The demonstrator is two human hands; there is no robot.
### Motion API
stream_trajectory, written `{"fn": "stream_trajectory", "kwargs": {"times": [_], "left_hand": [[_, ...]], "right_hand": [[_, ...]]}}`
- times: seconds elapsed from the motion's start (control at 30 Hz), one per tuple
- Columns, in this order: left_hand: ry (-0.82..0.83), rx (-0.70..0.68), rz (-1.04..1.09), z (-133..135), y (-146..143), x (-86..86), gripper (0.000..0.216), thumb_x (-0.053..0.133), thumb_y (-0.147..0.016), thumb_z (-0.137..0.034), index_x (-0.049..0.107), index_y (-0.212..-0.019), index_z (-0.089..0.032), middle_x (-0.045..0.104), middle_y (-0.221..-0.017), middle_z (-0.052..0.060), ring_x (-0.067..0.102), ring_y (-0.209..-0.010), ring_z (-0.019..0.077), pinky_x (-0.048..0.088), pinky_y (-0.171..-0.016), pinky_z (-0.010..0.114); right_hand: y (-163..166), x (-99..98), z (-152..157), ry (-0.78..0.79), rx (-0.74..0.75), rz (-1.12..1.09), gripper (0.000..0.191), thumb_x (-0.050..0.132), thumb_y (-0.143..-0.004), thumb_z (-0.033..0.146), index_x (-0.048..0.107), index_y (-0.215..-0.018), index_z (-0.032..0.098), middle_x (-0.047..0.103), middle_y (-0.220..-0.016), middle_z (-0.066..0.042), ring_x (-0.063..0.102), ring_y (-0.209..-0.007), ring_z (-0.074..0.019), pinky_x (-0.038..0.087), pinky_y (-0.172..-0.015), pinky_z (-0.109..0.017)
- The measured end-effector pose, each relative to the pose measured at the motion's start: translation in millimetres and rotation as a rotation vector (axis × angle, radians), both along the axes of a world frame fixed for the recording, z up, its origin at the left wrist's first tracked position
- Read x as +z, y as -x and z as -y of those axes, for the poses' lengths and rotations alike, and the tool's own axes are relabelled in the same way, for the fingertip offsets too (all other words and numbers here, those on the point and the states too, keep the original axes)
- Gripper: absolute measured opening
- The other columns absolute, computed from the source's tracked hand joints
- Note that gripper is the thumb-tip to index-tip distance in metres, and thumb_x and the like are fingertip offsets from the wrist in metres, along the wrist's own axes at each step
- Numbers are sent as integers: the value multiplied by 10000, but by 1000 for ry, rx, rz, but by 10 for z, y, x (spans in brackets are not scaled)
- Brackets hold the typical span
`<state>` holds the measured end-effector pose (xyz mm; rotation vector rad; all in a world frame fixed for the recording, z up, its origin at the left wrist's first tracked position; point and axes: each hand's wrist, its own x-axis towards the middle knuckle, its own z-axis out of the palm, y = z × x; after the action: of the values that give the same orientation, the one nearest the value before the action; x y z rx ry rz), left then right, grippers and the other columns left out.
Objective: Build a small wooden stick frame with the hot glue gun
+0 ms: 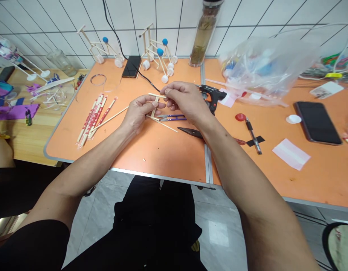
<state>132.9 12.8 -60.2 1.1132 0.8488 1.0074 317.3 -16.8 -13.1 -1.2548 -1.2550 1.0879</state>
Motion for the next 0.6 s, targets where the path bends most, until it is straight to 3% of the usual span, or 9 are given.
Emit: {"fn": "stream_trajectory", "kwargs": {"times": [0.23, 0.6], "left_hand": [[17, 5, -20, 12, -1, 18, 197, 889, -843, -303, 781, -988, -225, 883, -1002, 55, 834, -840, 204, 669, -810, 320], [16, -9, 14, 17, -7, 21, 229, 895, -826, -295, 762, -990, -204, 880, -980, 49, 789, -729, 146, 656, -768, 274]], "right_hand": [[0, -1, -17, 22, 14, -24, 244, 901, -893, 405, 731, -829, 242, 720, -836, -9, 659, -702, -129, 529, -603, -230], [23, -3, 26, -173, -59, 203, 145, 904, -870, 336, 792, -871, 244, 749, -875, -20, 678, -893, -207, 537, -754, -311]]}}
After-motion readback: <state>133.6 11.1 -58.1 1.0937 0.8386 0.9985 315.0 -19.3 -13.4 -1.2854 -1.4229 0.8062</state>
